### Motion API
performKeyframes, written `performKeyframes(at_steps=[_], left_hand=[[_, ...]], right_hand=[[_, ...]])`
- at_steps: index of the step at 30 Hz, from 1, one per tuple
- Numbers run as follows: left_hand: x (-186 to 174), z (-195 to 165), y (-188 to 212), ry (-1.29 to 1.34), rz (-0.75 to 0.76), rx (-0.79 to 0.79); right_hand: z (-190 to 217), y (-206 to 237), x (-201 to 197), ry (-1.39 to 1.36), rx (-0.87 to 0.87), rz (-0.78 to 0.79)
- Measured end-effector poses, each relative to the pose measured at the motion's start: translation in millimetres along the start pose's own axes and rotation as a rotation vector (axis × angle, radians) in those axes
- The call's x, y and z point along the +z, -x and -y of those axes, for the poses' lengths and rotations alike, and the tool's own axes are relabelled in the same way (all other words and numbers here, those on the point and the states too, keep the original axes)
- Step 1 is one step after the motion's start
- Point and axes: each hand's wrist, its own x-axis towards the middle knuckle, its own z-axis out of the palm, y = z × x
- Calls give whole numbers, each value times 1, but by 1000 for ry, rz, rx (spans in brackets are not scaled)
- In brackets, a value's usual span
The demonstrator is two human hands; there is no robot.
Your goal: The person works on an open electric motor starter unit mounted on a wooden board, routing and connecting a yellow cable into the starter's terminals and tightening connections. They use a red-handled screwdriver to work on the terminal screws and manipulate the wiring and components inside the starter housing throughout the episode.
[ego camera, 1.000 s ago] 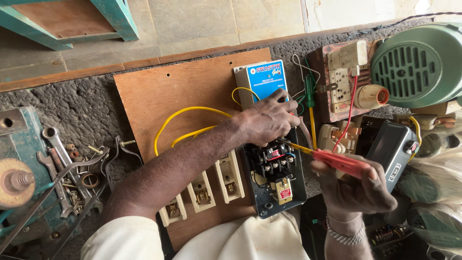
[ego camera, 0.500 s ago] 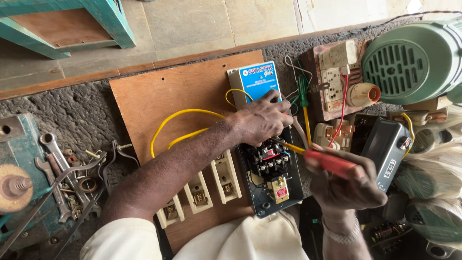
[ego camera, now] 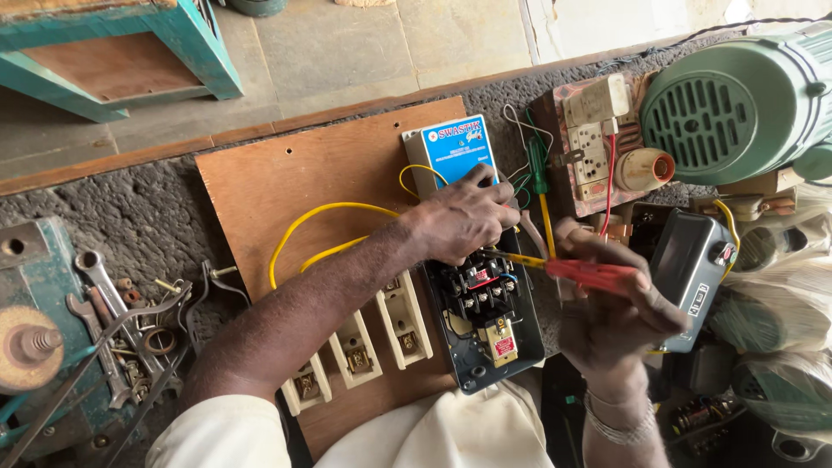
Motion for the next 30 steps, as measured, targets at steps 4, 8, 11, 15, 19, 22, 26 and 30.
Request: performKeyframes(at_steps=[4, 8, 11, 15, 19, 22, 26, 30], left_hand=[[2, -3, -5, 16, 36, -29], [5, -1, -10, 25, 34, -30], [6, 1, -12, 76, -42, -20], [5, 1, -16, 36, 52, -36], [6, 2, -18, 16, 70, -25], [4, 2, -16, 14, 19, -24], [1, 0, -15, -49, 87, -44], [4, 2, -15, 5, 70, -45]], right_hand=[[-15, 7, -9, 172, -82, -192], [-21, 3, -16, 125, 51, -82], [-18, -7, -10, -111, 49, 50], [-8, -17, -3, 102, -39, -162], [-4, -22, -3, 26, -75, -70], [4, -23, -2, -9, -30, -91], [5, -33, 1, 116, -99, -127], [9, -36, -3, -123, -29, -70]])
